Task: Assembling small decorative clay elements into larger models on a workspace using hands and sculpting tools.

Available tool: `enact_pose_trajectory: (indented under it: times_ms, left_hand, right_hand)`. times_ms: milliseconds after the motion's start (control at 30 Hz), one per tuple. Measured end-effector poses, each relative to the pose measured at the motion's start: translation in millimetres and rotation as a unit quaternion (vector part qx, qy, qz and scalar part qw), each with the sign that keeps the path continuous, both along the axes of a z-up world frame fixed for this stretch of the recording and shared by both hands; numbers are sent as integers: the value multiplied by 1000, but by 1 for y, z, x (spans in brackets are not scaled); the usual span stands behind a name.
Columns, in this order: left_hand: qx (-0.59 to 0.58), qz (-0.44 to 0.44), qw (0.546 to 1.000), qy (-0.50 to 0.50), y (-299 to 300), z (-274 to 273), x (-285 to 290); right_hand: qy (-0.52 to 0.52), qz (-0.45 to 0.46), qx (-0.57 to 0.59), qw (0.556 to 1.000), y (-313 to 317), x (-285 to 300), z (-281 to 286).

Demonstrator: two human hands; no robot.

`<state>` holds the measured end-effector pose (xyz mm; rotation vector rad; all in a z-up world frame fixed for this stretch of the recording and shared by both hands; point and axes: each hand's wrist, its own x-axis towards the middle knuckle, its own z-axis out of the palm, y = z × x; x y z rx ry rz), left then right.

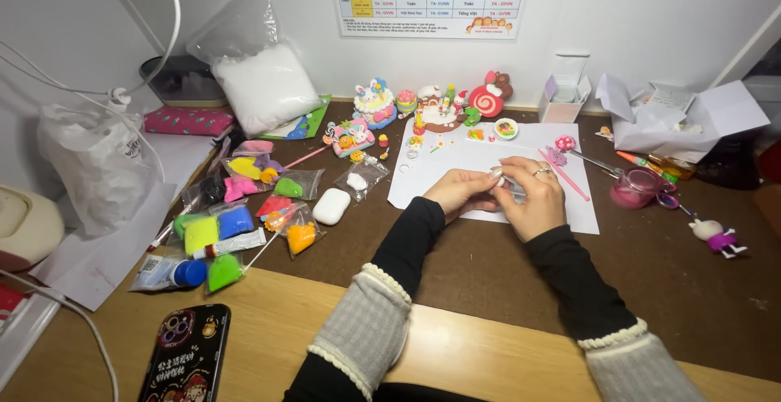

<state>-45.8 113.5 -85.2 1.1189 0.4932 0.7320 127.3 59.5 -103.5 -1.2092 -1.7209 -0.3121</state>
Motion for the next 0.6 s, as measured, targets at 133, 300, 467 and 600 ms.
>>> enact_pose_trajectory:
  times_ms: [133,300,467,600]
  left_hand:
    - [-8,2,1000,-2,9,-9,2]
    - [-23,3,1000,-17,9,-16,2]
    - [-37,36,999,-12,-3,-11,0]
    - [-16,53,998,-1,-12,3,-3]
  right_hand:
    - [7,5,-9,1000,5,3,0]
    - [-5,18,-15,1000,4,8,2]
    - [24,40,-24,999,-2,6,11]
    - [75,76,-17,994,-8,0,21]
